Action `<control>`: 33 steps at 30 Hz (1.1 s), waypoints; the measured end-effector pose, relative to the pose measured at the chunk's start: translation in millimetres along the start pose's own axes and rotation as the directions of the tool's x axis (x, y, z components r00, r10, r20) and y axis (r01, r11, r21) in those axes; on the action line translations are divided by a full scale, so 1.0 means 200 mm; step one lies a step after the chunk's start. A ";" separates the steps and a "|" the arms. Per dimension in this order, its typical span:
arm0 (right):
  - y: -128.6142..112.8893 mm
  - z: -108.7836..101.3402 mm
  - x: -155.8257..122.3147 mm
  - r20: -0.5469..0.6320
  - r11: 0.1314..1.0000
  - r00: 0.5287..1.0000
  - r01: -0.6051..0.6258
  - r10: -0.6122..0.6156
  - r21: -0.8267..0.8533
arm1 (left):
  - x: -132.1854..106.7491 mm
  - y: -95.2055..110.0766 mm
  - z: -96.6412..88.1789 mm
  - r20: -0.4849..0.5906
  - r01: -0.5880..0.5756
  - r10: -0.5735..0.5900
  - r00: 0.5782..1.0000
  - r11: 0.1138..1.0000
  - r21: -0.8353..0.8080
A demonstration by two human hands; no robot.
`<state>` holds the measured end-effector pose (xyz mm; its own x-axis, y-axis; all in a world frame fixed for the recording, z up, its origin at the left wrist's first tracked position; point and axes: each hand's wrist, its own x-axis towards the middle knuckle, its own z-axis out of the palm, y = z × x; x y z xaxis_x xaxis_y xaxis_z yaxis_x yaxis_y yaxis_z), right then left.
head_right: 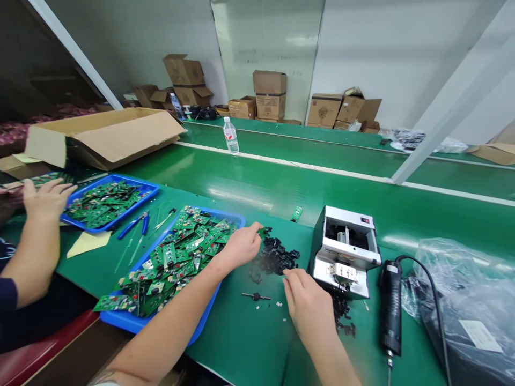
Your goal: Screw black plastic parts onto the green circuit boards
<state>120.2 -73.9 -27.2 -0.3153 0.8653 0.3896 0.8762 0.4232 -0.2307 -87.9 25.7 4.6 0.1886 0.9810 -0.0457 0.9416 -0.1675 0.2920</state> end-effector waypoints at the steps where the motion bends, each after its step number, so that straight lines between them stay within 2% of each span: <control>1: -0.02 0.05 0.02 0.023 1.000 1.000 -0.007 0.007 -0.010 | 0.00 -0.01 0.01 0.011 -0.018 0.019 1.000 0.999 -0.040; 3: -0.04 0.12 0.08 0.044 0.999 0.999 -0.025 0.026 -0.028 | 0.00 -0.02 0.03 0.030 -0.042 0.044 0.999 0.996 -0.075; 5: -0.04 0.16 0.13 0.072 0.998 0.996 -0.045 0.048 -0.048 | 0.00 -0.03 0.04 0.060 -0.056 0.059 0.996 0.998 -0.042; 9: -0.05 0.21 0.24 0.134 0.995 0.987 -0.074 0.083 -0.070 | -0.01 -0.04 0.04 0.108 -0.100 0.093 0.990 0.993 0.056; 13: -0.08 0.24 0.32 0.217 0.998 0.974 -0.052 0.060 -0.041 | 0.00 -0.07 0.04 0.107 -0.115 0.108 0.988 0.992 0.057; 18: -0.07 0.25 0.33 0.266 0.994 0.960 -0.103 0.092 0.027 | 0.04 -0.12 0.08 0.103 -0.130 0.148 0.984 0.977 -0.167; 21: -0.03 0.23 0.32 0.267 0.985 0.960 -0.120 0.083 0.124 | 0.05 -0.12 0.07 0.103 -0.168 0.220 0.970 0.914 -0.369; 24: -0.01 0.23 0.29 0.243 0.962 0.968 -0.119 0.059 0.244 | 0.04 -0.10 0.03 0.211 -0.140 0.326 0.922 0.786 -0.602; 27: 0.01 0.23 0.27 0.205 0.922 0.977 -0.130 0.057 0.366 | 0.03 -0.09 0.01 0.364 0.029 0.344 0.866 0.691 -0.722; 29: 0.02 0.23 0.25 0.184 0.880 0.981 -0.143 0.064 0.454 | 0.03 -0.09 0.03 0.373 0.066 0.300 0.878 0.695 -0.716; 31: 0.03 0.23 0.24 0.176 0.823 0.981 -0.168 0.085 0.543 | 0.04 -0.09 0.05 0.275 -0.016 0.246 0.929 0.771 -0.637; 33: 0.03 0.21 0.23 0.181 0.756 0.976 -0.211 0.125 0.619 | 0.03 -0.07 0.06 0.146 -0.132 0.227 0.963 0.867 -0.481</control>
<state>96.0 -21.3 -48.2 -0.2644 0.9455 0.1902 0.5032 0.3035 -0.8091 -96.0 33.2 -10.4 0.4364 0.8921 -0.1168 0.6569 -0.2272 0.7190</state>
